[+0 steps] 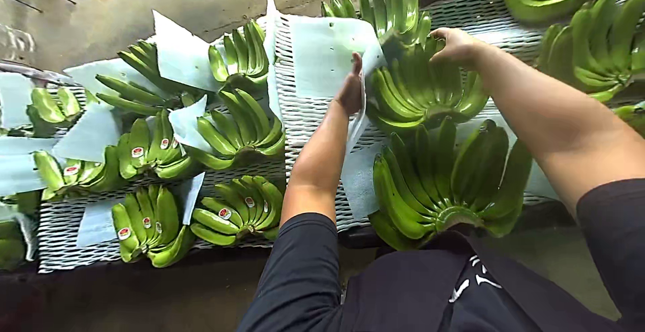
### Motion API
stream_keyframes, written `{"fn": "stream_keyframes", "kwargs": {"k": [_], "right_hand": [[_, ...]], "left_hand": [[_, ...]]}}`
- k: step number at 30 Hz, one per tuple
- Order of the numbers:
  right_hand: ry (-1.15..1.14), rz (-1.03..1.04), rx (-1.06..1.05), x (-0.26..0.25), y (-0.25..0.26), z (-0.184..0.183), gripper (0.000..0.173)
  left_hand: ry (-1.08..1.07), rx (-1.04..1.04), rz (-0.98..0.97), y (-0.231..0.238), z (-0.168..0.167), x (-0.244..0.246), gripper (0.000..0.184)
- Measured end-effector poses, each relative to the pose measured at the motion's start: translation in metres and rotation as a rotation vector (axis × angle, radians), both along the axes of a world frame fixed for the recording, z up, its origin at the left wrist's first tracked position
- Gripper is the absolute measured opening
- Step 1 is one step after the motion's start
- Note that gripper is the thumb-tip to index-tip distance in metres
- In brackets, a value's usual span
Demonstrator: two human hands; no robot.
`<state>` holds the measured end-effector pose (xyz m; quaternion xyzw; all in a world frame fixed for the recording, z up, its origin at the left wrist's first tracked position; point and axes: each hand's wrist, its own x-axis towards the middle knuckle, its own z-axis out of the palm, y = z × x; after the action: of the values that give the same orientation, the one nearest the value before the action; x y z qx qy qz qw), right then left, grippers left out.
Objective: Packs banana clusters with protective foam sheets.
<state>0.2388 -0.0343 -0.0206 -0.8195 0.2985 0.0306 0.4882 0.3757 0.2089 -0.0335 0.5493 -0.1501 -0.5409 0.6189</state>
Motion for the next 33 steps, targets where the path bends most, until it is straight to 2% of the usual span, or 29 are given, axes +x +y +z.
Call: {"fn": "stream_keyframes", "kwargs": {"k": [3,6,8,10,13,15,16,17,19,21,24,26,29,33], "right_hand": [[-0.21,-0.008,0.159,-0.057,0.01,0.02,0.063],[-0.396,0.052,0.275,-0.102,0.021,0.032,0.052],[-0.391,0.03,0.325,-0.113,0.027,0.041,0.054],[-0.33,-0.144,0.412,-0.111,0.027,0.055,0.052],[-0.429,-0.398,0.668,-0.106,0.014,0.054,0.033],[-0.57,-0.418,0.776,-0.106,0.007,0.046,0.051],[-0.607,-0.434,0.789,-0.108,0.006,0.044,0.05],[-0.607,-0.477,0.771,-0.109,0.006,0.04,0.042],[-0.482,-0.526,0.57,-0.118,0.011,0.031,0.026],[-0.333,-0.369,0.331,-0.134,0.015,0.026,0.031],[-0.173,-0.177,0.063,-0.146,0.016,0.025,0.02],[-0.129,-0.135,0.033,-0.146,0.012,0.025,0.03],[-0.236,-0.056,0.003,-0.15,0.013,0.02,0.042],[-0.199,-0.104,0.116,-0.152,0.024,0.03,0.034]], "left_hand": [[-0.102,0.036,-0.005,-0.018,0.023,0.003,0.081],[-0.229,0.094,-0.188,-0.049,0.051,-0.011,0.075],[-0.275,0.068,-0.286,-0.067,0.06,-0.023,0.066],[-0.248,0.036,-0.359,-0.069,0.077,-0.034,0.063],[-0.267,0.08,-0.448,-0.057,0.104,-0.05,0.06],[-0.332,0.178,-0.485,-0.051,0.12,-0.058,0.058],[-0.363,0.241,-0.472,-0.05,0.126,-0.061,0.057],[-0.404,0.297,-0.459,-0.05,0.129,-0.063,0.055],[-0.501,0.391,-0.441,-0.047,0.132,-0.065,0.056],[-0.558,0.413,-0.489,-0.036,0.134,-0.062,0.061],[-0.568,0.426,-0.589,-0.01,0.139,-0.058,0.074],[-0.641,0.418,-0.596,0.002,0.139,-0.064,0.075],[-0.771,0.357,-0.639,0.004,0.133,-0.081,0.071],[-0.88,0.452,-0.664,-0.031,0.128,-0.084,0.078]]}}
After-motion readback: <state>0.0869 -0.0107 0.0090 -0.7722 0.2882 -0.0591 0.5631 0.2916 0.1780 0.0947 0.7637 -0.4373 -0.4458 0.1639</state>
